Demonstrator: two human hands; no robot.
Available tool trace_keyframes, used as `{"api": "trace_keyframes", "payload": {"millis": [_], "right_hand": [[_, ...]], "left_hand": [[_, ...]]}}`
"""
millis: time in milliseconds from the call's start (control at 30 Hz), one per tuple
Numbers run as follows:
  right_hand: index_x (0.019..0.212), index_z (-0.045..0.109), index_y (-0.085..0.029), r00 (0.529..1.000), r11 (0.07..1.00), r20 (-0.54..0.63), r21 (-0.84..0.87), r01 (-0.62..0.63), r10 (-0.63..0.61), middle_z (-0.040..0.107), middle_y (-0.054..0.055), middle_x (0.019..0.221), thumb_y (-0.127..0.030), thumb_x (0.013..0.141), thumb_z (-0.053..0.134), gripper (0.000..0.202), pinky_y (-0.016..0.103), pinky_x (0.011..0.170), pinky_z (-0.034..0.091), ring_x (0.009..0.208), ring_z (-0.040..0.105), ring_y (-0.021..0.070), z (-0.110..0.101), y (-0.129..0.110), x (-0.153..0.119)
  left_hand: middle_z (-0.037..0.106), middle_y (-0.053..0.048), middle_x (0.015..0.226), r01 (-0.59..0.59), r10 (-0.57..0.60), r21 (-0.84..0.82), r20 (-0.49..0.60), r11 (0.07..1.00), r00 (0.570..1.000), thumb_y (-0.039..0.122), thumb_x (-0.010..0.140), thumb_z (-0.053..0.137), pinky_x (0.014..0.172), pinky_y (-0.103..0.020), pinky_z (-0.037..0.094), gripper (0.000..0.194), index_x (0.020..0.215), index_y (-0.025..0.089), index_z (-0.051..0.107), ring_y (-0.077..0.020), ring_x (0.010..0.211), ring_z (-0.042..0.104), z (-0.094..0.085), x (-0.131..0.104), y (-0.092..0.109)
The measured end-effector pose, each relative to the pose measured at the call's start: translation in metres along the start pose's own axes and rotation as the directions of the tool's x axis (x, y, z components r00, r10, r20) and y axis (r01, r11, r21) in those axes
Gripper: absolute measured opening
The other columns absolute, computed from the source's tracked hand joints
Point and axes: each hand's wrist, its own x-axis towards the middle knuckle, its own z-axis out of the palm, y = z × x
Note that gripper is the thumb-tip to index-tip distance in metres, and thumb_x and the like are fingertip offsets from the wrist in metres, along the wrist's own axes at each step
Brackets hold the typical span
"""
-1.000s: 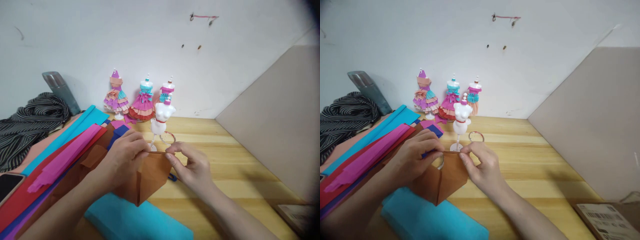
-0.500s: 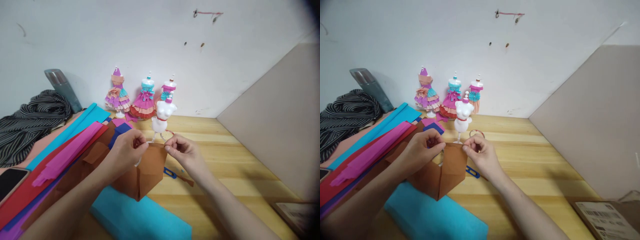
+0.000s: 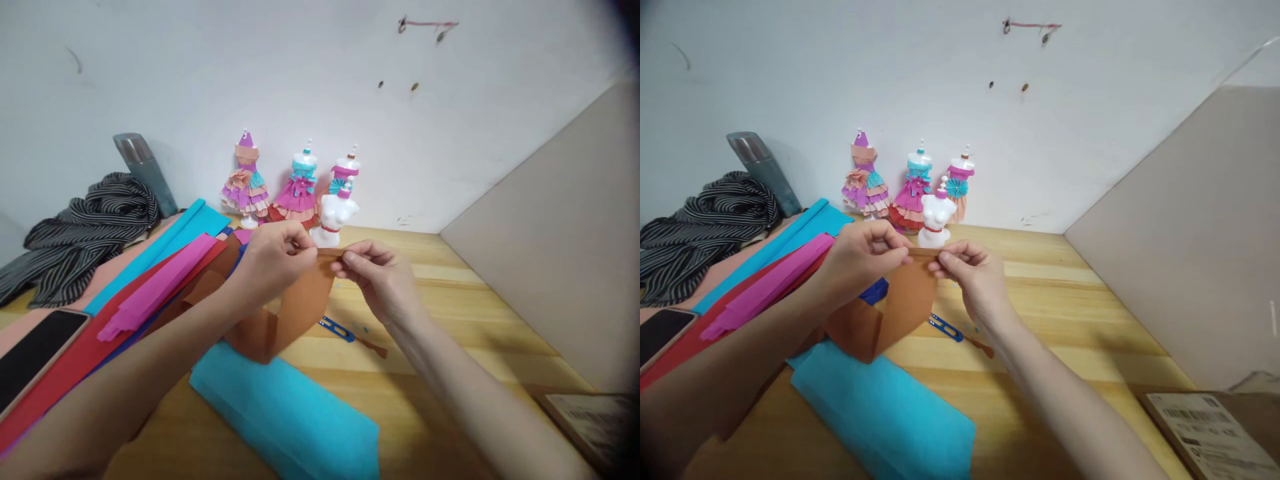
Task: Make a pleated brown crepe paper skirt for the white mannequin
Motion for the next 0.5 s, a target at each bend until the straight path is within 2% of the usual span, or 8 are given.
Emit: {"api": "trace_keyframes", "payload": {"millis": [33, 67, 133, 167, 200, 233, 333, 500], "right_hand": [[0.072, 0.069, -0.021, 0.988, 0.987, -0.027, -0.044, 0.153, -0.154, 0.072, 0.003, 0.065, -0.027, 0.068, 0.079, 0.012, 0.029, 0.059, 0.057, 0.060, 0.068, 0.0157, 0.000, -0.005, -0.006], [0.075, 0.070, -0.023, 0.940, 0.936, -0.046, -0.122, 0.330, -0.338, 0.073, 0.003, 0.073, -0.022, 0.073, 0.076, 0.006, 0.031, 0.065, 0.058, 0.067, 0.069, 0.0165, 0.000, -0.008, -0.013], [0.078, 0.071, -0.024, 0.805, 0.757, 0.053, -0.308, 0.576, -0.591, 0.074, 0.005, 0.085, -0.015, 0.078, 0.070, 0.009, 0.036, 0.075, 0.058, 0.081, 0.070, 0.0199, -0.001, -0.009, -0.029], [0.079, 0.071, -0.024, 0.776, 0.706, 0.138, -0.342, 0.621, -0.616, 0.074, 0.006, 0.086, -0.013, 0.079, 0.068, 0.011, 0.036, 0.076, 0.057, 0.081, 0.070, 0.0201, -0.002, -0.006, -0.037], [0.079, 0.071, -0.024, 0.776, 0.696, 0.212, -0.348, 0.628, -0.594, 0.074, 0.006, 0.086, -0.013, 0.080, 0.067, 0.012, 0.036, 0.074, 0.058, 0.080, 0.070, 0.0199, -0.003, 0.000, -0.043], [0.079, 0.071, -0.023, 0.807, 0.723, 0.248, -0.358, 0.591, -0.536, 0.074, 0.007, 0.086, -0.013, 0.080, 0.067, 0.011, 0.035, 0.072, 0.058, 0.079, 0.070, 0.0200, -0.003, 0.007, -0.048], [0.075, 0.071, -0.021, 0.884, 0.803, 0.241, -0.373, 0.465, -0.400, 0.073, 0.007, 0.085, -0.014, 0.078, 0.069, 0.009, 0.034, 0.069, 0.058, 0.078, 0.070, 0.0199, -0.004, 0.033, -0.057], [0.073, 0.073, -0.022, 0.897, 0.824, 0.242, -0.360, 0.438, -0.371, 0.074, 0.008, 0.089, -0.014, 0.075, 0.070, 0.009, 0.034, 0.070, 0.058, 0.081, 0.070, 0.0201, -0.003, 0.052, -0.061]], "left_hand": [[0.073, -0.005, 0.079, -0.109, 0.111, 0.064, -0.020, 0.992, 0.994, 0.010, 0.075, 0.058, 0.058, -0.022, 0.052, 0.014, 0.063, 0.016, 0.053, -0.0137, 0.066, 0.068, -0.005, -0.005, 0.007], [0.074, -0.006, 0.087, -0.230, 0.234, 0.139, -0.011, 0.963, 0.972, 0.009, 0.079, 0.056, 0.063, -0.022, 0.053, 0.015, 0.065, 0.016, 0.054, -0.0133, 0.073, 0.068, -0.009, -0.011, 0.013], [0.073, -0.007, 0.099, -0.530, 0.519, 0.244, 0.114, 0.812, 0.847, 0.006, 0.082, 0.055, 0.074, -0.021, 0.054, 0.014, 0.074, 0.016, 0.056, -0.0134, 0.088, 0.069, -0.017, -0.030, 0.016], [0.073, -0.008, 0.102, -0.595, 0.572, 0.271, 0.168, 0.756, 0.803, 0.004, 0.083, 0.055, 0.078, -0.022, 0.054, 0.014, 0.076, 0.017, 0.057, -0.0137, 0.092, 0.069, -0.019, -0.041, 0.012], [0.073, -0.008, 0.101, -0.599, 0.569, 0.285, 0.188, 0.748, 0.800, 0.004, 0.083, 0.054, 0.079, -0.021, 0.054, 0.015, 0.078, 0.017, 0.057, -0.0134, 0.093, 0.069, -0.019, -0.052, 0.007], [0.074, -0.009, 0.100, -0.568, 0.539, 0.287, 0.182, 0.771, 0.823, 0.005, 0.084, 0.053, 0.077, -0.020, 0.054, 0.015, 0.078, 0.017, 0.057, -0.0133, 0.091, 0.069, -0.019, -0.062, -0.001], [0.073, -0.010, 0.102, -0.387, 0.353, 0.225, 0.176, 0.894, 0.919, 0.007, 0.085, 0.052, 0.067, -0.017, 0.055, 0.015, 0.076, 0.018, 0.057, -0.0130, 0.086, 0.071, -0.013, -0.087, -0.026], [0.073, -0.011, 0.105, -0.187, 0.173, 0.163, 0.096, 0.969, 0.980, 0.007, 0.083, 0.057, 0.065, -0.019, 0.056, 0.015, 0.073, 0.017, 0.061, -0.0137, 0.082, 0.071, -0.010, -0.103, -0.040]]}}
